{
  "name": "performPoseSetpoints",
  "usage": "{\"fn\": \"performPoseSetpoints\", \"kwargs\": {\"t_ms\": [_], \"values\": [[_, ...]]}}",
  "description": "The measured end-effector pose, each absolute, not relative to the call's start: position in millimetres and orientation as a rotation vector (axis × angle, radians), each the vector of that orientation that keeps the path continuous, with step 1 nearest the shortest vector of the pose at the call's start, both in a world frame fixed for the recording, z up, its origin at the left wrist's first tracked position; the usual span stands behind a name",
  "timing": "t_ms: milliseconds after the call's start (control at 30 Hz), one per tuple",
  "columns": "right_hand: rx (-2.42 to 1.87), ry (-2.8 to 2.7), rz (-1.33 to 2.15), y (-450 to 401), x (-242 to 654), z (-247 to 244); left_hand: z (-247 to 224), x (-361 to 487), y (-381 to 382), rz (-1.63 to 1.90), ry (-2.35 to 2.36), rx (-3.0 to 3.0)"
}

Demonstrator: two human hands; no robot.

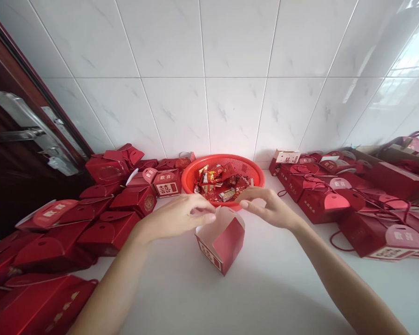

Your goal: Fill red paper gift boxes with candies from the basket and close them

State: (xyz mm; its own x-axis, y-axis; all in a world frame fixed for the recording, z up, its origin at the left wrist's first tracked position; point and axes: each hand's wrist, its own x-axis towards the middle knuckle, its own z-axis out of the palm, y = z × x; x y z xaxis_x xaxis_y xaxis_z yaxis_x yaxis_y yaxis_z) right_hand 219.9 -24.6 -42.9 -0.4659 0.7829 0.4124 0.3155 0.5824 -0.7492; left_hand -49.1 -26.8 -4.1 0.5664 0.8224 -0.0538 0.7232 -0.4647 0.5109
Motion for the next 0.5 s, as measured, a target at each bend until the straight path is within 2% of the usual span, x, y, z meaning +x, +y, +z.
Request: {"fn": "performPoseSetpoints", "kwargs": {"t_ms": [167,300,500], "values": [[-0.936,-1.786,0.817,19,221,-47,0,-52,20,0.477,1.325,2.300],[-1.002,-1.499,0.887,54,212,-66,-9,-36,81,0.118,1.364,2.361],[-1.045,-1.485,0.854,69,208,-83,-43,3,128,-0.170,1.227,2.428]]}}
